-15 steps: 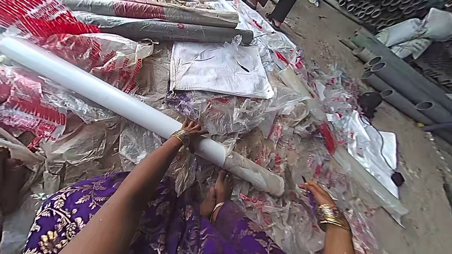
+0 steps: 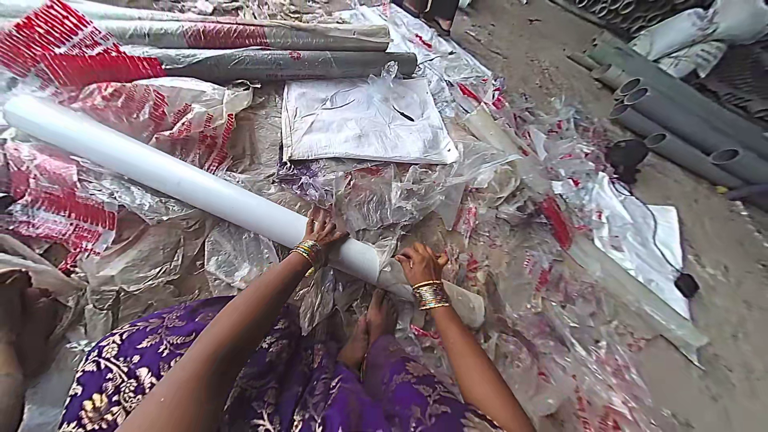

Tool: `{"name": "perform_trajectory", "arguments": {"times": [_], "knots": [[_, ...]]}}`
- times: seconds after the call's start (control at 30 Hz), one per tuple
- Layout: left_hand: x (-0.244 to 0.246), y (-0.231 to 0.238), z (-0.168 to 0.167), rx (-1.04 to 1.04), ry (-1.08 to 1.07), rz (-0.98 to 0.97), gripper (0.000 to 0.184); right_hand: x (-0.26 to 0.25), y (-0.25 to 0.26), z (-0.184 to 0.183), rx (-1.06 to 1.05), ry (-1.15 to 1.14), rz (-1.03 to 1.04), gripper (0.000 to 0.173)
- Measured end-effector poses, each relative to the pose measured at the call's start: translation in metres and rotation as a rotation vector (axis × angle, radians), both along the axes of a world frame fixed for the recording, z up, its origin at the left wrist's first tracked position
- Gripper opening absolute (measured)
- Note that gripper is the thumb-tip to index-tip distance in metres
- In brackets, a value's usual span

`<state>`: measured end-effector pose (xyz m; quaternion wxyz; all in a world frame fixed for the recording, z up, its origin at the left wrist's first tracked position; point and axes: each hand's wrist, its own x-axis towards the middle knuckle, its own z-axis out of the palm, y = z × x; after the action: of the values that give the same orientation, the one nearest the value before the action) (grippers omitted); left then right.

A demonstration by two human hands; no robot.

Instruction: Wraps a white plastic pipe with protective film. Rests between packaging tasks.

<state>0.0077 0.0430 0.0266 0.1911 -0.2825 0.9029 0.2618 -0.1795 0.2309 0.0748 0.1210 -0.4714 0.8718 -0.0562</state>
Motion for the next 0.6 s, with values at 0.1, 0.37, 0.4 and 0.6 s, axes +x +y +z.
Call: {"name": "perform_trajectory", "arguments": {"times": [0.1, 0.37, 0.4, 0.6], "knots": [[0.011, 0.004, -0.008, -0.015, 0.072, 0.006, 0.102, -0.002, -0.004, 0.000, 0.086, -0.213, -0.235, 0.051], [0.020, 0.016, -0.014, -0.056, 0.122, 0.029, 0.102, 0.034, -0.028, -0.013, 0.447, -0.271, -0.193, 0.068], [0.021, 0.017, -0.013, -0.055, 0.114, 0.031, 0.103, 0.039, -0.033, -0.008, 0.496, -0.256, -0.165, 0.062], [0.023, 0.020, -0.010, -0.047, 0.104, 0.046, 0.103, 0.055, -0.025, -0.003, 0.519, -0.212, -0.033, 0.036]]}}
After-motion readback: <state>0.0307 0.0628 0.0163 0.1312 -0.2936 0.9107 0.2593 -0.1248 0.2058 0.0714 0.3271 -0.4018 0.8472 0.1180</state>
